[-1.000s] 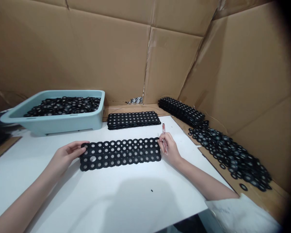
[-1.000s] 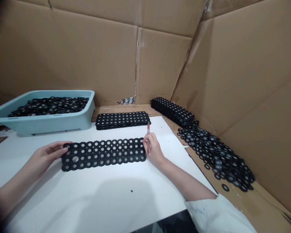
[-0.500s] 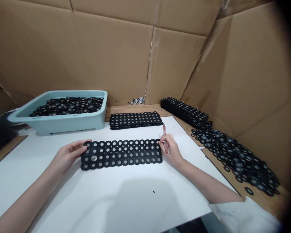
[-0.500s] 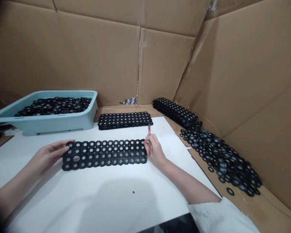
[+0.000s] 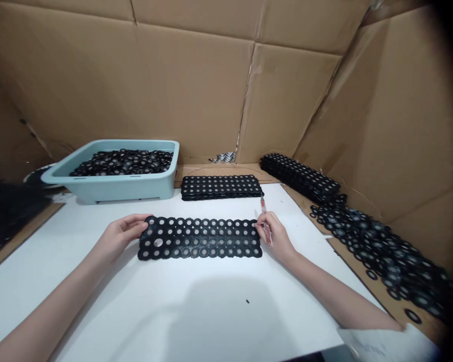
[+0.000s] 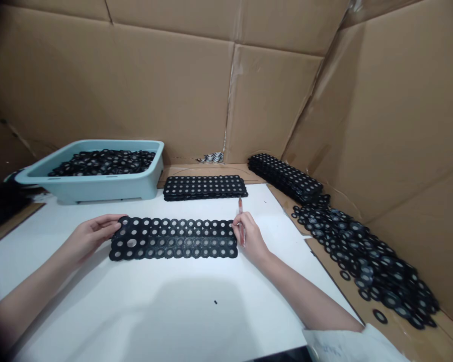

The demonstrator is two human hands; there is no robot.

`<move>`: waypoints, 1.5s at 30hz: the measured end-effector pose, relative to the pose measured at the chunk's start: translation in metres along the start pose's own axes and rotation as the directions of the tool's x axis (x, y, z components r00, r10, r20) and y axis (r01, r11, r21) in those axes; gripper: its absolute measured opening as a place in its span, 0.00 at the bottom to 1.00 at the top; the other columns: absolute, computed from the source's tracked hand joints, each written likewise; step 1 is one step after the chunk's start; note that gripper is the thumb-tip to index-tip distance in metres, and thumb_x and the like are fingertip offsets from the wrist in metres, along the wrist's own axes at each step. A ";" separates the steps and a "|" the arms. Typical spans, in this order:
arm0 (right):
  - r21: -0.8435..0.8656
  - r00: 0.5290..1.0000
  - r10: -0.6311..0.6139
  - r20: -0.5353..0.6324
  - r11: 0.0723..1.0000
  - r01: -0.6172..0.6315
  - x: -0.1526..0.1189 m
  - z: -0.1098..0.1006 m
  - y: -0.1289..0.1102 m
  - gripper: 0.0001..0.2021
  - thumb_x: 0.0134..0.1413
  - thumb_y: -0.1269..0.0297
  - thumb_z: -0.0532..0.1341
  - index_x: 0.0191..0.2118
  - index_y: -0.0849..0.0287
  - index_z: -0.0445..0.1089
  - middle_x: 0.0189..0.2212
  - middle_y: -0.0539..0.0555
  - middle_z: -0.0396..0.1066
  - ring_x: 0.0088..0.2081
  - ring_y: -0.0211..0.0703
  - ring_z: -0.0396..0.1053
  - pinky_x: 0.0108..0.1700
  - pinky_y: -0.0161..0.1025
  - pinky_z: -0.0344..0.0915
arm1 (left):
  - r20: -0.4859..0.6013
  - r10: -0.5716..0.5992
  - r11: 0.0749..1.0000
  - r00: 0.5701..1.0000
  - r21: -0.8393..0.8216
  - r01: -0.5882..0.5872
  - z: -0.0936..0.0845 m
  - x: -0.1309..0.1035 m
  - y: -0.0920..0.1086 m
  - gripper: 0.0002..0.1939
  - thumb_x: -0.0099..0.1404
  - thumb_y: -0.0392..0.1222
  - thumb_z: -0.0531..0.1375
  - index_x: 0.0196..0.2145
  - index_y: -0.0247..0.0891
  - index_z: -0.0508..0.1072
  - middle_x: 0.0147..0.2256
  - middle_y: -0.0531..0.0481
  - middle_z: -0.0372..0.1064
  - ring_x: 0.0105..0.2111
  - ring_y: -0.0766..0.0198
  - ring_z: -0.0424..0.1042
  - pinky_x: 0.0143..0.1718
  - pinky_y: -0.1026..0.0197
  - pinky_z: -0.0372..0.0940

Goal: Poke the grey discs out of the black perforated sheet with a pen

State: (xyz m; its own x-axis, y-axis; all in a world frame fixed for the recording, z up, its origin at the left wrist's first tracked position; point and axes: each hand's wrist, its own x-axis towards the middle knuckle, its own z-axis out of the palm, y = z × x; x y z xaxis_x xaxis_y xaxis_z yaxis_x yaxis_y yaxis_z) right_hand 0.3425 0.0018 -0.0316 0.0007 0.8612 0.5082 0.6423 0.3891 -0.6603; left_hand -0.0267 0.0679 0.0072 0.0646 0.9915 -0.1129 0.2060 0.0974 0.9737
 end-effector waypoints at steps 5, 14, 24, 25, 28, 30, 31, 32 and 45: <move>-0.041 1.000 0.018 0.009 0.999 -0.018 0.002 0.000 -0.001 0.03 0.51 0.71 0.52 0.28 0.58 0.58 0.25 0.49 0.56 0.25 0.36 0.56 0.29 0.35 0.54 | -0.067 0.034 0.996 0.997 0.087 -0.028 0.003 -0.001 -0.003 0.20 0.46 0.49 0.62 0.35 0.36 0.71 0.32 0.46 0.72 0.31 0.60 0.70 0.30 0.62 0.65; 0.062 0.981 0.193 0.000 0.979 -0.193 0.004 -0.007 -0.004 0.07 0.52 0.61 0.53 0.34 0.59 0.62 0.26 0.51 0.62 0.25 0.36 0.60 0.30 0.35 0.57 | -0.137 0.287 0.826 0.948 0.537 -0.173 0.004 -0.007 -0.002 0.13 0.57 0.49 0.52 0.34 0.39 0.69 0.32 0.50 0.70 0.33 0.62 0.69 0.34 0.63 0.62; 0.432 0.946 0.314 0.085 0.844 -0.319 0.001 -0.014 -0.032 0.10 0.53 0.58 0.52 0.35 0.59 0.64 0.24 0.51 0.66 0.28 0.38 0.64 0.36 0.38 0.61 | 0.361 0.531 0.274 0.767 0.783 -0.558 0.058 -0.038 -0.008 0.12 0.61 0.44 0.48 0.34 0.38 0.68 0.33 0.47 0.68 0.35 0.59 0.66 0.38 0.58 0.60; 0.448 0.941 0.322 0.102 0.830 -0.332 0.001 -0.014 -0.034 0.10 0.53 0.58 0.52 0.36 0.59 0.64 0.24 0.51 0.66 0.28 0.38 0.64 0.36 0.38 0.61 | 0.362 0.524 0.260 0.771 0.794 -0.550 0.061 -0.040 -0.008 0.12 0.61 0.46 0.49 0.35 0.38 0.68 0.34 0.47 0.68 0.35 0.59 0.66 0.37 0.58 0.60; 0.486 0.931 0.330 0.154 0.795 -0.362 -0.001 -0.011 -0.039 0.11 0.53 0.57 0.52 0.34 0.59 0.64 0.23 0.50 0.66 0.27 0.37 0.65 0.34 0.37 0.62 | 0.450 0.490 0.208 0.747 0.771 -0.601 0.073 -0.045 -0.005 0.14 0.59 0.49 0.52 0.39 0.38 0.66 0.38 0.46 0.66 0.38 0.57 0.66 0.38 0.57 0.61; 0.510 0.922 0.316 0.223 0.768 -0.387 -0.004 -0.005 -0.040 0.13 0.53 0.55 0.51 0.32 0.60 0.64 0.21 0.50 0.66 0.24 0.36 0.65 0.31 0.36 0.62 | 0.554 0.456 0.153 0.697 0.722 -0.675 0.087 -0.047 -0.002 0.16 0.58 0.49 0.54 0.41 0.39 0.65 0.40 0.46 0.65 0.39 0.56 0.65 0.38 0.56 0.60; 0.528 0.913 0.306 0.270 0.746 -0.406 -0.006 -0.002 -0.040 0.14 0.53 0.54 0.51 0.31 0.60 0.64 0.19 0.50 0.66 0.22 0.36 0.64 0.29 0.36 0.61 | 0.597 0.435 0.134 0.674 0.697 -0.704 0.096 -0.047 -0.001 0.16 0.57 0.49 0.54 0.41 0.39 0.65 0.40 0.46 0.65 0.39 0.56 0.65 0.38 0.56 0.60; 0.552 0.901 0.290 0.323 0.716 -0.428 -0.008 0.002 -0.039 0.15 0.54 0.53 0.50 0.30 0.61 0.64 0.18 0.49 0.65 0.20 0.35 0.63 0.26 0.35 0.61 | 0.627 0.413 0.127 0.661 0.679 -0.723 0.105 -0.047 0.001 0.15 0.57 0.49 0.55 0.40 0.39 0.65 0.38 0.47 0.65 0.38 0.56 0.65 0.37 0.56 0.60; 0.535 0.862 0.300 0.409 0.687 -0.493 -0.007 0.013 -0.029 0.19 0.55 0.52 0.47 0.25 0.61 0.63 0.13 0.47 0.60 0.15 0.32 0.55 0.21 0.31 0.52 | 0.727 0.414 -0.003 0.548 0.603 -0.797 0.150 -0.032 0.010 0.07 0.61 0.40 0.50 0.31 0.35 0.66 0.29 0.48 0.64 0.29 0.60 0.65 0.30 0.59 0.58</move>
State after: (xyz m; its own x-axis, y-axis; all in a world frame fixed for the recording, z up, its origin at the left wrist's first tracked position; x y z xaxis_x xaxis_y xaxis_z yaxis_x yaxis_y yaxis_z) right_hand 0.3135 -0.0111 -0.0229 -0.1207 0.9926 0.0137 0.0309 0.0175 -0.9994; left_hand 0.1199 0.0240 -0.0087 0.8301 0.5215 0.1973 0.5371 -0.8429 -0.0321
